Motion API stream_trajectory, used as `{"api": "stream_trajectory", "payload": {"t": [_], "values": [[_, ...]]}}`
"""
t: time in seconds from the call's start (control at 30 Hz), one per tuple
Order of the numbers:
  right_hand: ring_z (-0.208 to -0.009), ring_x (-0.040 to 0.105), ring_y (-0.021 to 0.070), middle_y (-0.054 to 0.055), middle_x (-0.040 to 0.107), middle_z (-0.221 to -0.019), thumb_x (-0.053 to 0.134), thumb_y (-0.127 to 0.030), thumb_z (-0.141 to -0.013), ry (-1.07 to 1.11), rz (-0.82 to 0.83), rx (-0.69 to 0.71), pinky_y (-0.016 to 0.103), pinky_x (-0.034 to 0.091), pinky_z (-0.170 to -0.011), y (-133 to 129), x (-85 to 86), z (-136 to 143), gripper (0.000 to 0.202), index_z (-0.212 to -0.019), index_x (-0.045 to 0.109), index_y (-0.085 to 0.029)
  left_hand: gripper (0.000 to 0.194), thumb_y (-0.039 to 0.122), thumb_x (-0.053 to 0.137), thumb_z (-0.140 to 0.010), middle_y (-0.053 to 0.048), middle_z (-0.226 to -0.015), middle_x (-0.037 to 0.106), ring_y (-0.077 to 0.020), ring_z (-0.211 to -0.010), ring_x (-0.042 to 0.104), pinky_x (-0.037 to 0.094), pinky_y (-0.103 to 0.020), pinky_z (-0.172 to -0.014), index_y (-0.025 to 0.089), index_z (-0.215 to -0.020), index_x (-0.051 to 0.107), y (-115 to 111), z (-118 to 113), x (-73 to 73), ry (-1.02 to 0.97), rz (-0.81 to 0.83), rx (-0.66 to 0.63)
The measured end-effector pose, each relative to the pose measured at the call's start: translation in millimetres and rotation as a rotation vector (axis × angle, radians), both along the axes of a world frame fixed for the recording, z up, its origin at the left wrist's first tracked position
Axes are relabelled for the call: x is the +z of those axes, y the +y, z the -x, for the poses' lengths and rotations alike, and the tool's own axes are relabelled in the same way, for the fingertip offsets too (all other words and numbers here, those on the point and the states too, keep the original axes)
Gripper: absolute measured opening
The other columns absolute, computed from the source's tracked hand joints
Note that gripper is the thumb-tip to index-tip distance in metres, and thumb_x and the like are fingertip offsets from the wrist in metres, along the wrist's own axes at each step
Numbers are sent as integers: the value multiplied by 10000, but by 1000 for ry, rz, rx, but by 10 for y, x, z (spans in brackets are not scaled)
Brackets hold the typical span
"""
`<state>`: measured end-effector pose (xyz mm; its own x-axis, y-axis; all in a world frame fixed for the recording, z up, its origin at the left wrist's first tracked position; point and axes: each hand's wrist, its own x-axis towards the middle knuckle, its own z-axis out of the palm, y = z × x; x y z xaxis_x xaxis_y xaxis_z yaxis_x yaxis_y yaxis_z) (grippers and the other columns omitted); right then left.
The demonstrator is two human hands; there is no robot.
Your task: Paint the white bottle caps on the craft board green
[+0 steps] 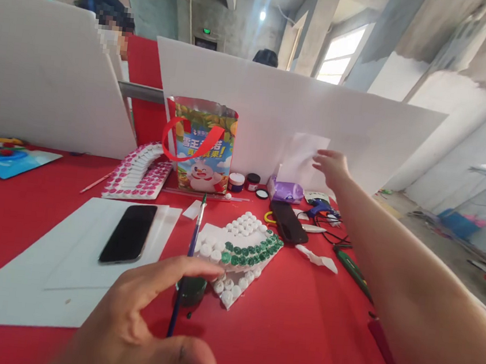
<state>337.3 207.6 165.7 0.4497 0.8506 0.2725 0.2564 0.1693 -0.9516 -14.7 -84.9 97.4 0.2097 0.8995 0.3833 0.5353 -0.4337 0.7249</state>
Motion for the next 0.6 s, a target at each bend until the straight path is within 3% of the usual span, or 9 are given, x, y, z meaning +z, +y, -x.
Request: {"api": "stream_trajectory", "payload": {"t": [0.1,0.2,0.3,0.4,0.5,0.6], "values": [[-766,620,98,-50,554,-774,665,-2,-782,170,-147,24,357,553,-944,-390,219,220,193,-812,592,-179,669,758,762,-719,-32,-1166,784,-276,-1027,762,665,-330,-811,340,-1237,696,-2,-31,39,36,-61,46],[-820,656,124,-14,619,-810,701,-58,-807,252,-193,116,353,564,-951,-1126,285,419,145,-797,631,-185,771,758,752,-731,-76,-1215,760,-287,-1072,745,649,-367,-887,283,-1325,623,22,-25,42,102,-224,114],[-805,672,160,27,680,-883,789,-194,-804,304,-153,293,353,608,-853,-2051,107,599,86,-828,708,-211,803,756,725,-761,-117,-1200,756,-305,-1090,738,631,-398,-929,225,-1347,584,40,-78,63,177,-335,130],[-683,661,140,4,686,-806,901,-315,-736,343,-64,459,253,590,-625,-2801,-217,856,207,-865,755,-244,748,691,732,-811,-128,-1177,756,-305,-1050,747,639,-389,-872,202,-1351,562,25,-188,79,205,-355,117],[-754,677,150,37,694,-917,815,-321,-858,159,-3,702,254,594,-645,-3165,-474,1146,78,-891,790,-255,622,485,735,-850,-111,-1212,745,-298,-1051,743,641,-383,-847,214,-1375,540,-21,-268,53,171,-315,87],[-888,695,183,80,704,-1066,719,-319,-954,-169,-112,805,290,615,-734,-3254,-578,1331,215,-1157,786,-293,595,265,651,-820,-83,-1305,715,-308,-1166,706,620,-409,-938,255,-1402,531,-86,-254,0,123,-269,84]]}}
